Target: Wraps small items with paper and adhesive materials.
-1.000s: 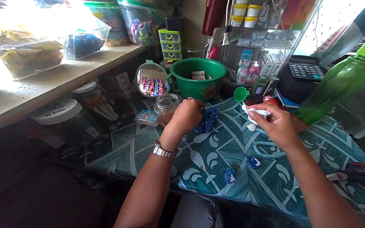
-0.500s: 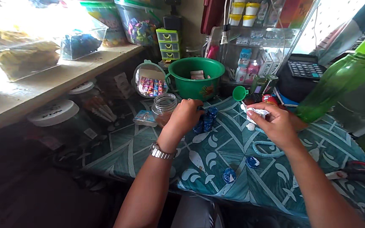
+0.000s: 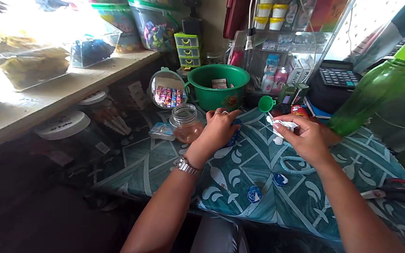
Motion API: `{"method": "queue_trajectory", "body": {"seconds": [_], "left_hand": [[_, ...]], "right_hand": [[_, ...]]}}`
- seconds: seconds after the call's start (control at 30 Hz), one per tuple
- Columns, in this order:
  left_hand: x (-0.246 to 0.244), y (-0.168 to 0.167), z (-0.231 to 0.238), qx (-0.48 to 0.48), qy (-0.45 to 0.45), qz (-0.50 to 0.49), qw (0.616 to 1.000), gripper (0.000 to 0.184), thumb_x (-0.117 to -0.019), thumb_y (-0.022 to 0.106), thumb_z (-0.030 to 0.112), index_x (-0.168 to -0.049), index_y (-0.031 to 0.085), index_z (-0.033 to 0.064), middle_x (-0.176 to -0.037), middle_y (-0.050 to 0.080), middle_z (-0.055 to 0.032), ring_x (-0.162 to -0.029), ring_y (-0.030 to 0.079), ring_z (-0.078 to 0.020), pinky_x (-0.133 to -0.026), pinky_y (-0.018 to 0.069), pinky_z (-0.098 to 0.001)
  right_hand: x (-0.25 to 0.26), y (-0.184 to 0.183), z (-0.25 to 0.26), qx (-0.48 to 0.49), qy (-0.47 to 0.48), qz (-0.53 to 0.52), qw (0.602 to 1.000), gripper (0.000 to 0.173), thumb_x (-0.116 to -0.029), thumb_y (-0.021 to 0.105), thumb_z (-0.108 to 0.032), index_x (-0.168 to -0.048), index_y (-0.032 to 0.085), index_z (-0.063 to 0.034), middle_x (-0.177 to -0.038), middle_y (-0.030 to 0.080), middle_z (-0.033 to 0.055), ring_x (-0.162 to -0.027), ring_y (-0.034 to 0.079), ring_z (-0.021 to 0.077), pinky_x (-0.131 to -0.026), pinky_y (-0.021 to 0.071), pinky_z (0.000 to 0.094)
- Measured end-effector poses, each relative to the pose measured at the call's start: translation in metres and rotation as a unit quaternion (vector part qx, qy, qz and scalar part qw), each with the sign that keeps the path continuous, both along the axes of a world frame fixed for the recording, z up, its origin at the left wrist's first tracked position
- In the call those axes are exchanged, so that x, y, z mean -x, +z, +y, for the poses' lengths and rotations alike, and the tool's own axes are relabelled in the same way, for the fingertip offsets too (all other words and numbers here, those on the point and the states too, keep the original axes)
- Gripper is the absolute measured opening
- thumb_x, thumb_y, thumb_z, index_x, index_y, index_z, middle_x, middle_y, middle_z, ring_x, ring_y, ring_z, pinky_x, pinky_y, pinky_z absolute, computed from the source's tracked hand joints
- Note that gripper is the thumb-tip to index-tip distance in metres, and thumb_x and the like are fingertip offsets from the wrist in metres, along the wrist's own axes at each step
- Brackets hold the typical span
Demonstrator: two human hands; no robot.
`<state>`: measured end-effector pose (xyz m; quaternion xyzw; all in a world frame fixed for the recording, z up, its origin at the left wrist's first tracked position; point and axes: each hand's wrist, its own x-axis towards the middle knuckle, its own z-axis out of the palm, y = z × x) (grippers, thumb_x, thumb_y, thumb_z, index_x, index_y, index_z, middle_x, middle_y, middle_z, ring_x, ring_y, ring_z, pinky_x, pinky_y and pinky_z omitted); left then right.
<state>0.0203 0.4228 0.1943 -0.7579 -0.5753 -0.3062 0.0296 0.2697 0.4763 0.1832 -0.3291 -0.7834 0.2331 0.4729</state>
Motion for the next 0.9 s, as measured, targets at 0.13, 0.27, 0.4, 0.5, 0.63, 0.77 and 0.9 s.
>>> {"method": "queue_trajectory", "body": {"seconds": [0.13,0.27,0.4,0.5,0.63,0.77,0.9], "left_hand": [[0.003,0.005,-0.004,-0.003,-0.022,-0.048,0.999,0.031,-0.0974,0.066,0.009,-0.128,0.067,0.0024,-0.114,0.071,-0.017,-0.117,0.061,-0.0413,-0.102,0.0379,-0.069],[0.009,0.008,-0.006,0.014,-0.014,-0.056,0.998,0.032,-0.0967,0.067,0.007,-0.129,0.066,0.003,-0.113,0.072,-0.0155,-0.115,0.062,-0.0409,-0.1,0.0397,-0.0675],[0.012,0.01,-0.008,0.053,-0.008,-0.05,0.997,0.035,-0.0952,0.069,0.007,-0.129,0.066,0.004,-0.112,0.073,-0.0147,-0.113,0.063,-0.0392,-0.102,0.0384,-0.0676],[0.013,0.01,-0.009,0.056,-0.011,-0.049,0.997,0.036,-0.0938,0.071,0.007,-0.129,0.066,0.0035,-0.112,0.073,-0.0148,-0.11,0.066,-0.0381,-0.102,0.0392,-0.068],[0.016,0.015,-0.016,0.052,-0.027,-0.063,0.996,0.037,-0.0992,0.066,0.013,-0.134,0.063,0.0006,-0.12,0.07,-0.0192,-0.109,0.068,-0.038,-0.097,0.0496,-0.0597],[0.02,0.023,-0.015,0.014,-0.027,-0.115,0.993,0.035,-0.1087,0.049,0.021,-0.135,0.061,0.0011,-0.127,0.068,-0.0184,-0.108,0.069,-0.0309,-0.094,0.0534,-0.0495],[0.02,0.025,-0.016,-0.032,-0.019,-0.18,0.983,0.033,-0.109,0.047,0.018,-0.135,0.061,0.003,-0.125,0.068,-0.0169,-0.108,0.069,-0.0236,-0.095,0.0536,-0.0414]], "right_hand": [[-0.001,0.0,-0.001,0.007,-0.002,0.005,1.0,0.022,-0.0962,0.07,-0.021,-0.114,0.074,-0.0091,-0.109,0.07,0.0042,-0.09,0.067,0.0063,-0.075,0.0568,0.0244],[-0.001,0.0,-0.001,0.006,-0.005,0.004,1.0,0.021,-0.0964,0.07,-0.021,-0.114,0.074,-0.009,-0.108,0.07,0.0047,-0.089,0.067,0.0062,-0.075,0.0567,0.0245],[0.0,0.0,0.0,0.009,-0.002,0.005,1.0,0.021,-0.0962,0.07,-0.021,-0.114,0.074,-0.0092,-0.108,0.07,0.0048,-0.091,0.067,0.0069,-0.076,0.0567,0.0247],[0.0,0.0,0.0,0.003,-0.001,0.006,1.0,0.021,-0.0961,0.07,-0.021,-0.114,0.074,-0.0088,-0.108,0.07,0.0048,-0.09,0.067,0.0068,-0.075,0.0564,0.0245],[0.0,-0.001,0.0,0.011,-0.003,0.004,1.0,0.021,-0.096,0.071,-0.021,-0.113,0.074,-0.0099,-0.107,0.07,0.0038,-0.089,0.067,0.0068,-0.074,0.0563,0.0247],[0.0,0.0,0.0,0.008,-0.007,0.003,1.0,0.021,-0.0964,0.071,-0.021,-0.114,0.074,-0.0094,-0.108,0.07,0.0043,-0.088,0.066,0.0059,-0.073,0.0561,0.0241],[-0.004,0.002,0.001,0.014,0.0,-0.013,1.0,0.022,-0.0969,0.07,-0.022,-0.114,0.074,-0.0093,-0.109,0.07,0.0043,-0.091,0.067,0.0075,-0.076,0.0563,0.0264]]}}
